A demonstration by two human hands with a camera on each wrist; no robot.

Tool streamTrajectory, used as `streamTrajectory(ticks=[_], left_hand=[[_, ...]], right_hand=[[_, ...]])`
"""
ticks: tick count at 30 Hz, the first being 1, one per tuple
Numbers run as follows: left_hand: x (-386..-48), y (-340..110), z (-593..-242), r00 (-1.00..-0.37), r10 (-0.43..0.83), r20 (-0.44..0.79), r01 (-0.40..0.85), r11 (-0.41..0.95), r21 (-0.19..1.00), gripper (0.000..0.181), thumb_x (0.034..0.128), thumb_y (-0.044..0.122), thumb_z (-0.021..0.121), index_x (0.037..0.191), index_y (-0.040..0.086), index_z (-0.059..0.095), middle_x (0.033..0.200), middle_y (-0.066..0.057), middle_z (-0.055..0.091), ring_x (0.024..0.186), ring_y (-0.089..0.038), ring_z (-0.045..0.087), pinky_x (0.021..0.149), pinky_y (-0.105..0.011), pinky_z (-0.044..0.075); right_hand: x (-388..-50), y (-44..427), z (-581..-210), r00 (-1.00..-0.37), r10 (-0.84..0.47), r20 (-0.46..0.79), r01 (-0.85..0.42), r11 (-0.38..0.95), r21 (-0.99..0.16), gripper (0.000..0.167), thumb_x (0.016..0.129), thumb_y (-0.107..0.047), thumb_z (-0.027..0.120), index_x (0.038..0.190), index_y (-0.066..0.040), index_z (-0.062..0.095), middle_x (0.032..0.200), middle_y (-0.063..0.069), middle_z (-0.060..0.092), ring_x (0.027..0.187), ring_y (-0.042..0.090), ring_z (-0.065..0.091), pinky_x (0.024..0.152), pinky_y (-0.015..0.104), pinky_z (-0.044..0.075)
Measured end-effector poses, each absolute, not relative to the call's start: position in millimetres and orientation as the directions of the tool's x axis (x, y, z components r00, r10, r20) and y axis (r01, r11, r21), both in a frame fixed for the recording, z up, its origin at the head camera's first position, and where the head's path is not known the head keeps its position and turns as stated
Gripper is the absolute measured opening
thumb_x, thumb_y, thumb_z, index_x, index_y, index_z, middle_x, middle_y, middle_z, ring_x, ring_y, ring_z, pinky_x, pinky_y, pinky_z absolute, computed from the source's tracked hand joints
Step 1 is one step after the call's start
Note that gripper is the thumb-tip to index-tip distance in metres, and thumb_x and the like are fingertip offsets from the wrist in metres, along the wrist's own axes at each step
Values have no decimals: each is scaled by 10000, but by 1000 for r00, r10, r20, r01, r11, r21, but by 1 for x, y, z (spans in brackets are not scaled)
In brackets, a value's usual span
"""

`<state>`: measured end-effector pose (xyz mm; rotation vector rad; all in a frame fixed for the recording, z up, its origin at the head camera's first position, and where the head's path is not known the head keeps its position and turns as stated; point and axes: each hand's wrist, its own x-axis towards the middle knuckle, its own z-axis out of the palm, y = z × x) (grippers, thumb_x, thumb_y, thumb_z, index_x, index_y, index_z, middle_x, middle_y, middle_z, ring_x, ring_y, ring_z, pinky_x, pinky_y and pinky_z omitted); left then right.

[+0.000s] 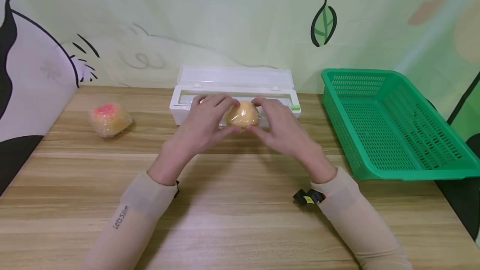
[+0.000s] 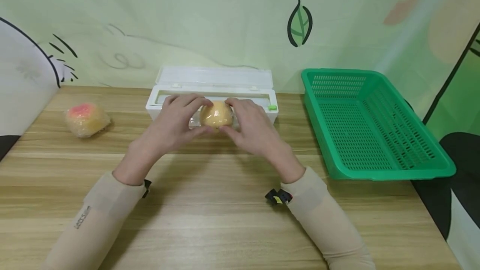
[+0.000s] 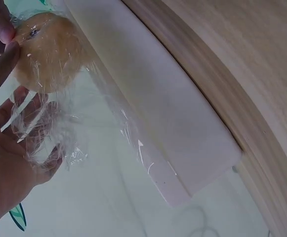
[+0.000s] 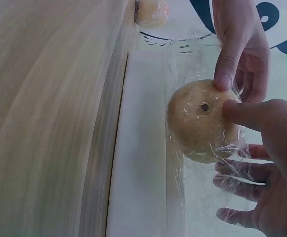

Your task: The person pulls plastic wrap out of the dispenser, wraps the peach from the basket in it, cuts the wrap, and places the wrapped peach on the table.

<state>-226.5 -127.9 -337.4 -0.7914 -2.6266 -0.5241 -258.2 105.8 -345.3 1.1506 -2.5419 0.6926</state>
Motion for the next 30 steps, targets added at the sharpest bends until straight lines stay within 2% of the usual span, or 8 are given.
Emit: streamTrajectory(ticks=[6,10,13,17,21,26,30], left_hand=[[-228,-128,-339,-808,419,413,547,794,265,518,952,394,749,1350,101,594,1324,-53,634,1272,-277,553,1092,-581,320],[-231,-127,-339,-826,390,407,527,790,313,514,995,405,686,1361,76,537,1315,-77,636,1247,-291,569,1094,-577,313],[-234,-126,-338,-833,365,415,513,790,336,449,1017,388,656,1294,56,534,1217,-99,667,1194,-315,596,1083,-591,317],[-234,-126,-338,-847,339,410,485,808,334,393,1043,375,615,1249,45,562,1184,-125,689,1217,-363,585,1080,-616,312],[-235,-127,-338,-862,318,394,463,812,357,425,1071,388,550,1308,35,555,1331,-137,639,1313,-401,508,1088,-629,304],[-235,-134,-337,-883,298,362,438,800,410,490,1086,420,495,1419,62,523,1445,-193,501,1346,-400,443,1045,-631,325],[-237,-147,-332,-893,296,340,430,786,444,572,1071,430,530,1507,68,457,1466,-219,467,1349,-391,439,1029,-638,319]], right_hand=[[-256,104,-347,-536,-579,614,-804,571,-165,596,877,-288,846,1306,20,568,1435,262,476,1352,422,428,1131,529,350],[-245,98,-344,-470,-572,672,-808,585,-68,522,827,-212,893,1199,30,619,1310,241,538,1243,409,487,1077,488,406],[-237,91,-345,-450,-604,658,-819,573,-35,516,807,-114,897,1213,47,623,1270,227,568,1203,387,519,1071,432,424],[-234,83,-350,-452,-645,617,-831,555,-29,633,790,-57,894,1326,66,579,1382,235,535,1298,378,494,1156,381,346],[-239,78,-352,-481,-672,562,-815,579,-6,747,787,-56,893,1415,79,511,1488,249,460,1394,381,421,1203,361,254],[-247,72,-349,-496,-686,533,-792,609,47,823,758,-91,918,1421,92,465,1485,275,441,1398,409,400,1202,391,262],[-253,70,-347,-518,-667,535,-772,635,44,866,735,-90,931,1415,110,434,1471,290,433,1384,432,398,1197,409,276]])
